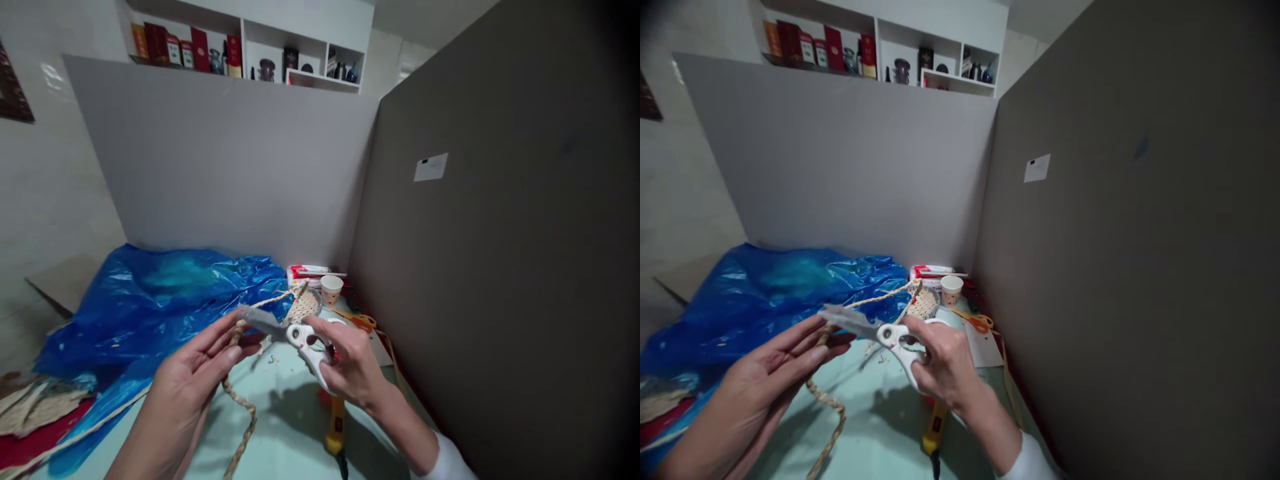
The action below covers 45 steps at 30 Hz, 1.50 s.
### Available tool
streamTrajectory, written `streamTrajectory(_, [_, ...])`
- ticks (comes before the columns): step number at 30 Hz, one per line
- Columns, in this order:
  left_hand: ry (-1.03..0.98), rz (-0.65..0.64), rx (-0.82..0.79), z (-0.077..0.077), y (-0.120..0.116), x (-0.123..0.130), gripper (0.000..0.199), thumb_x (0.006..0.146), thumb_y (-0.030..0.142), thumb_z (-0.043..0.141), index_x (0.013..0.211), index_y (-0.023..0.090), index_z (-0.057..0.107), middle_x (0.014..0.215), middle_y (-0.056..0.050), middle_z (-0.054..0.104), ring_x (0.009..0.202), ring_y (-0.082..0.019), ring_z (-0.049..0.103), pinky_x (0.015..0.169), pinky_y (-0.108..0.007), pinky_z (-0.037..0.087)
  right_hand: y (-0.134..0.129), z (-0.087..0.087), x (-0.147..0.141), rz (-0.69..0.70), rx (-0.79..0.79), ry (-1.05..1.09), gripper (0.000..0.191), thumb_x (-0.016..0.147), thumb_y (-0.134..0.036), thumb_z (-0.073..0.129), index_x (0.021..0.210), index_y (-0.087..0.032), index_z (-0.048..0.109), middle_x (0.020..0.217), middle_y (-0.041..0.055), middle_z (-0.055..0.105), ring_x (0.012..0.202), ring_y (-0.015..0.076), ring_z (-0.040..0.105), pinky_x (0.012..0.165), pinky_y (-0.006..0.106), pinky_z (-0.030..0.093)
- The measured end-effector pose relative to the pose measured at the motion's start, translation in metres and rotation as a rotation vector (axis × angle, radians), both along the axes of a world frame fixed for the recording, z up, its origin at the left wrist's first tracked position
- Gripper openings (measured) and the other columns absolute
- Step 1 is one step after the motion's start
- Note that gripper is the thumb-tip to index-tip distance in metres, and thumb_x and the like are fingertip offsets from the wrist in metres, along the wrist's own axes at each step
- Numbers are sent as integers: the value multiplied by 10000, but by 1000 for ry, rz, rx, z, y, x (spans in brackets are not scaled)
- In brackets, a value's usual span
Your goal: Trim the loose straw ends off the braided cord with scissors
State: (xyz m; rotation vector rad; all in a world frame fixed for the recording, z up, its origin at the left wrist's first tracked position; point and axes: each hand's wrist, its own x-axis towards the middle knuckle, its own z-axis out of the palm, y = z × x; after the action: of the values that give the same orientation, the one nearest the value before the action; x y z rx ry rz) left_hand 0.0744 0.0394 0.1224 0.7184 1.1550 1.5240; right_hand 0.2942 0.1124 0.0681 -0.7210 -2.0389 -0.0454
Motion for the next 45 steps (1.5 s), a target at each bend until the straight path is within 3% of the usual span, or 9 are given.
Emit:
streamTrajectory(4, [-10, -33, -7, 4, -1, -1, 879, 461, 288, 999, 1296, 254, 726, 1175, -111, 817, 1068, -371, 756, 784, -350, 652, 0, 4, 4, -33, 195, -164, 562, 668, -72, 489, 1200, -150, 652, 736, 37, 704, 593, 188, 594, 570, 288, 435])
streamTrajectory(10, [-42, -61, 15, 5, -5, -5, 940, 500, 280, 995, 1376, 297, 654, 1162, -101, 824, 1076, -360, 763, 890, -383, 631, 0, 12, 7, -127, 323, -236, 619, 659, -47, 495, 1252, -152, 639, 673, 11, 639, 593, 194, 553, 572, 300, 412])
streamTrajectory(14, [-82, -87, -18, 8, -7, -5, 985, 467, 235, 1008, 1382, 286, 646, 1179, -112, 819, 1066, -376, 767, 883, -390, 637, 2, 12, 9, -129, 337, -251, 590, 704, -43, 507, 1266, -166, 639, 679, 4, 633, 607, 188, 553, 585, 296, 407])
streamTrajectory(21, [-98, -172, -49, 6, -7, -8, 873, 626, 229, 950, 1419, 317, 597, 1212, -94, 810, 1122, -348, 750, 914, -386, 625, 7, -3, 7, -26, 317, -192, 537, 769, -2, 506, 1270, -156, 620, 728, -11, 687, 619, 167, 576, 601, 302, 391])
streamTrajectory(27, [-87, -174, -48, 4, -7, -7, 907, 580, 256, 970, 1409, 316, 609, 1193, -111, 814, 1113, -395, 746, 902, -449, 630, 3, 4, 7, -89, 388, -231, 364, 909, -89, 505, 1246, -125, 639, 699, 8, 687, 605, 175, 584, 598, 315, 388])
streamTrajectory(34, [-86, -190, -50, 5, -8, -7, 877, 603, 235, 954, 1406, 332, 615, 1216, -98, 802, 1108, -386, 750, 926, -459, 619, 0, 6, 8, -144, 428, -199, 471, 834, -65, 523, 1288, -125, 632, 709, 12, 663, 623, 198, 550, 635, 342, 383])
streamTrajectory(40, [-105, -198, -75, 5, -10, -6, 939, 578, 264, 966, 1435, 318, 585, 1179, -114, 809, 1122, -404, 739, 984, -517, 578, 0, 2, 6, -148, 395, -183, 413, 913, -149, 584, 1323, -118, 621, 745, 42, 665, 661, 213, 547, 644, 348, 390])
streamTrajectory(45, [-110, -208, -95, 6, -9, -4, 965, 555, 259, 975, 1436, 308, 585, 1139, -132, 818, 1083, -421, 752, 909, -520, 614, 6, -6, 6, -121, 374, -166, 399, 913, -163, 636, 1311, -139, 631, 743, 31, 671, 646, 199, 553, 637, 339, 396])
